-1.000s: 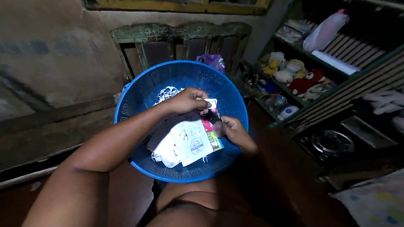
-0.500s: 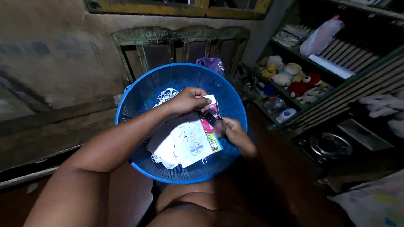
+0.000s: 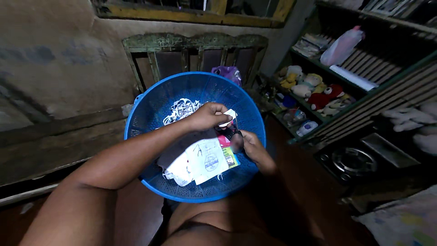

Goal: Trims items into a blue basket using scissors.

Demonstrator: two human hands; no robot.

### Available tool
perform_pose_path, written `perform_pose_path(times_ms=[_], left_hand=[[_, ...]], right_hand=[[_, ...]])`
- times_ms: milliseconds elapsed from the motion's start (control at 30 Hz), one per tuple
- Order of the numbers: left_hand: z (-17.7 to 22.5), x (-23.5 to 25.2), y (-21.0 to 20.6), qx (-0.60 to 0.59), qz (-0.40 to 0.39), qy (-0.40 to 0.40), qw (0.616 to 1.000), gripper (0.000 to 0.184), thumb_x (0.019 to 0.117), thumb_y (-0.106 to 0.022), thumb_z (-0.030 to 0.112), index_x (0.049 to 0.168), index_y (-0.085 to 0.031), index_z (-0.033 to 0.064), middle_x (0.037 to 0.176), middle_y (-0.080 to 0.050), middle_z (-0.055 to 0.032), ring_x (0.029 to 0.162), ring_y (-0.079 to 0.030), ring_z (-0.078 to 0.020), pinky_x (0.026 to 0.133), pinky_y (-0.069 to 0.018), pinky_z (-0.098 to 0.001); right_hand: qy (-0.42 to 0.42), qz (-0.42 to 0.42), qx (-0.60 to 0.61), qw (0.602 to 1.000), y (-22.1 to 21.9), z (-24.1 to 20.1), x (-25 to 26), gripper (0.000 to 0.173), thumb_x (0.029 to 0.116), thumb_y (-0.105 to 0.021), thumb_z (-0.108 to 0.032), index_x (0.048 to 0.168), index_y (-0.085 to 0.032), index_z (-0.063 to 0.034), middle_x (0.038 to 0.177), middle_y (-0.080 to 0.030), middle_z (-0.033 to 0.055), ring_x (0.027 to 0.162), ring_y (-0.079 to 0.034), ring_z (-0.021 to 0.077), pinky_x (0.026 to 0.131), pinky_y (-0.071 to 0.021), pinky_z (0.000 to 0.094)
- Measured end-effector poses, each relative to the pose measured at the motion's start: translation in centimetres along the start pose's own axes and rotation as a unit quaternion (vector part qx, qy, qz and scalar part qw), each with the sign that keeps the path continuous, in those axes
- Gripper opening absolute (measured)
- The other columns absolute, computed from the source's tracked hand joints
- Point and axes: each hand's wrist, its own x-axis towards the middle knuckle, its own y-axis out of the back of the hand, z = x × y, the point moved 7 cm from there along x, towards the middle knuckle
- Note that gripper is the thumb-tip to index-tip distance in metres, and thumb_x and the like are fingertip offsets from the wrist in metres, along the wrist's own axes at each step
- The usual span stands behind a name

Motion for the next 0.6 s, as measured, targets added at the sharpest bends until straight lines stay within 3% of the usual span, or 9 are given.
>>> perform_pose_path(times_ms=[300,600], left_hand=[[-0.22,-0.23,0.35,-0.019,0.003,0.018,1.0,0.015,0.1033,-0.062,0.013,0.105,-0.067,-0.0016,0.09,-0.074,-0.0117,0.08,-0.072,-0.0191,0.079,-0.062,-0.0352],[0.14,-0.8,-0.47,0.002,-0.006,0.013,1.0,0.013,0.1024,-0.062,0.011,0.1,-0.067,-0.0002,0.083,-0.072,-0.0096,0.073,-0.069,-0.016,0.072,-0.0596,-0.0313]], right_hand=[[-0.005,0.01,-0.018,1.0,0.01,-0.06,0.04,0.026,0.1047,-0.059,-0.024,0.094,-0.066,-0.0013,0.077,-0.064,0.0037,0.066,-0.063,0.0125,0.063,-0.0574,0.03],[0.027,-0.001,-0.012,1.0,-0.11,-0.29,-0.01,0.03,0.1049,-0.058,-0.03,0.095,-0.064,-0.0024,0.078,-0.062,0.0031,0.067,-0.062,0.0131,0.063,-0.0569,0.031]])
